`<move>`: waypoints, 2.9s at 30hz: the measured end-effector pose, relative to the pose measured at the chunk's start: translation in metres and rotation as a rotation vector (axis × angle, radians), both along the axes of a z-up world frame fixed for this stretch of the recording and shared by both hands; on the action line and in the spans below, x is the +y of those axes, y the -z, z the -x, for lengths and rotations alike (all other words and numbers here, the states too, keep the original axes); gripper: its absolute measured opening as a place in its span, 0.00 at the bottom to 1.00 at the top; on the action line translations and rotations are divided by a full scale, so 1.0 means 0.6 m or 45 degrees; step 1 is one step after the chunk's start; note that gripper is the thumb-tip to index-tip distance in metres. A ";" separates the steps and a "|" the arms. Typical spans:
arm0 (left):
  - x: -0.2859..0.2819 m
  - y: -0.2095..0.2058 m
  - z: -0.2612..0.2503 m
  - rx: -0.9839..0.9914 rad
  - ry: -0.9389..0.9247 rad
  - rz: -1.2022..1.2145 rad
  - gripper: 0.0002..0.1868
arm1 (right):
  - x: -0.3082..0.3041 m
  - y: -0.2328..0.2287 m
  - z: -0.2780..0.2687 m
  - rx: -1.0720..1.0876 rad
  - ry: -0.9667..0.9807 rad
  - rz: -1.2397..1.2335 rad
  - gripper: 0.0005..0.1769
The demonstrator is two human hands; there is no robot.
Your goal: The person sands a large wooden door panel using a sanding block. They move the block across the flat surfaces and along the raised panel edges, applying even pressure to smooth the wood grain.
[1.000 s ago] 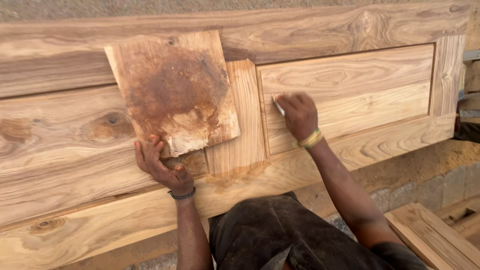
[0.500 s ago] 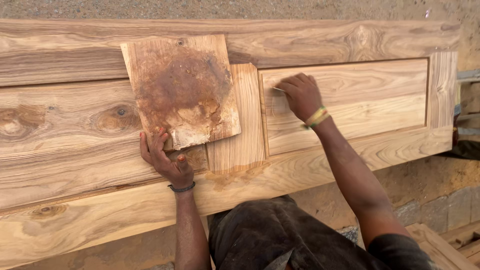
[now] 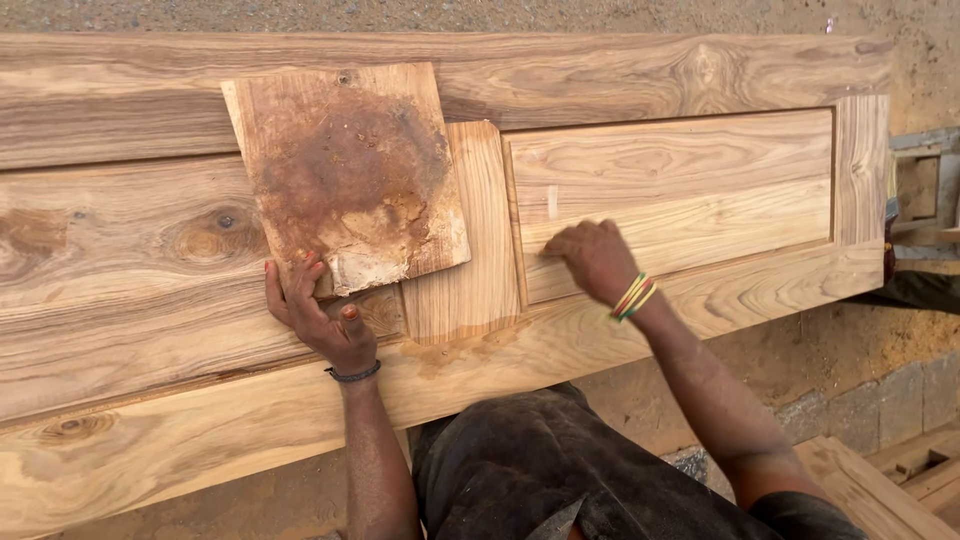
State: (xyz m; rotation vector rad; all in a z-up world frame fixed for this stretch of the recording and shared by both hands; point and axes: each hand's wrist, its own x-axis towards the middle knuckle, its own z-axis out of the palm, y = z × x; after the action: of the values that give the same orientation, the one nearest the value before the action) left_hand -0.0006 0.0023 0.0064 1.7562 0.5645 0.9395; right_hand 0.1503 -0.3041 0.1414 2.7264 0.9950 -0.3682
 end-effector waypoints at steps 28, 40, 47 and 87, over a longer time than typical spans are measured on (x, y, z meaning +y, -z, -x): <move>0.000 0.007 0.002 0.021 -0.005 -0.031 0.42 | -0.032 -0.013 0.048 -0.031 0.186 -0.670 0.11; -0.003 0.005 -0.002 0.007 0.022 0.001 0.43 | -0.015 0.054 0.151 -0.524 0.080 -0.318 0.17; 0.002 0.005 -0.001 -0.009 0.012 0.038 0.43 | -0.055 0.023 0.068 -0.337 0.522 -0.184 0.11; -0.002 0.021 0.001 0.031 0.006 -0.013 0.42 | -0.062 0.047 0.181 -0.547 -0.124 -0.474 0.17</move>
State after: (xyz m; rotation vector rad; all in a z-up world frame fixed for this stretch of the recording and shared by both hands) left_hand -0.0013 0.0012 -0.0061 1.7794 0.5722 0.9204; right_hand 0.0415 -0.3416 0.1134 2.8653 1.1502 0.4473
